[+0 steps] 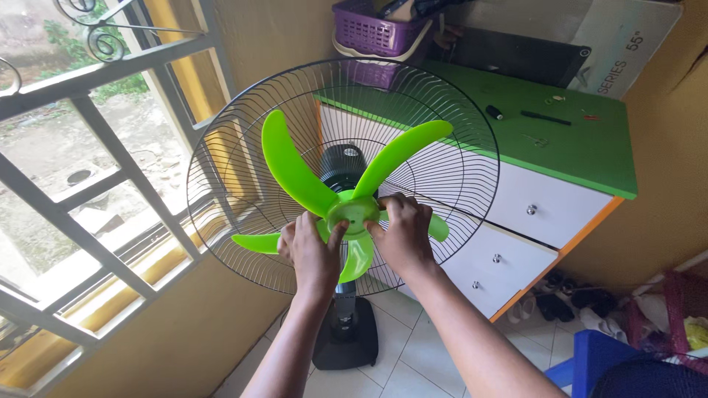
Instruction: The person disassembles a pedestal fan, unscrewing the front grille and removing the blade assembly and its retaining cap, then wipes the motor housing and the fan pole with a cloth.
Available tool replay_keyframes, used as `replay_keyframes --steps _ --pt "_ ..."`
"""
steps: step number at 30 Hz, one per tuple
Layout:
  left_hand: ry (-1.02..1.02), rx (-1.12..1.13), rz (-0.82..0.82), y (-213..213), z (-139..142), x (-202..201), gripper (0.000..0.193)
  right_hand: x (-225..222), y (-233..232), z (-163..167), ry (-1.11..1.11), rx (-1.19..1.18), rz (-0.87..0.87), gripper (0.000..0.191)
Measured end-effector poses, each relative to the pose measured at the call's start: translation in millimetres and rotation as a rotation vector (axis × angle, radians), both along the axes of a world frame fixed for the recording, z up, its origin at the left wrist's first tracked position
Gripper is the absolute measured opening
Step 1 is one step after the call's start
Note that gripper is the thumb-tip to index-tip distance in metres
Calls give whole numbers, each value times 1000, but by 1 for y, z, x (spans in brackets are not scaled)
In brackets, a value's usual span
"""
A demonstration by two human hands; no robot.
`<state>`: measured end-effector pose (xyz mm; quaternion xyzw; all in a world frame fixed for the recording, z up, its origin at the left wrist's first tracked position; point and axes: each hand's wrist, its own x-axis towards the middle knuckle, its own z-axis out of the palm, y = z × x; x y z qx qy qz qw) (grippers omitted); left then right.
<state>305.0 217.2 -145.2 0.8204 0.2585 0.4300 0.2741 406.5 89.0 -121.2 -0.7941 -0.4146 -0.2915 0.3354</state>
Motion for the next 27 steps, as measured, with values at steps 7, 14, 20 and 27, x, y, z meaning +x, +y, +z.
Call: replay_keyframes --steps 7,14,20,27 --pt "24 5 3 -29 10 -29 45 -22 -26 1 80 33 27 34" --pt "117 -31 -4 -101 -1 -52 45 -50 -102 -10 153 65 64 35" --pt "226 -27 -81 -184 -28 -41 53 -55 -193 -37 196 40 -70 40" --pt "261 40 -387 -318 -51 -13 57 -67 -345 -79 235 68 -382 43"
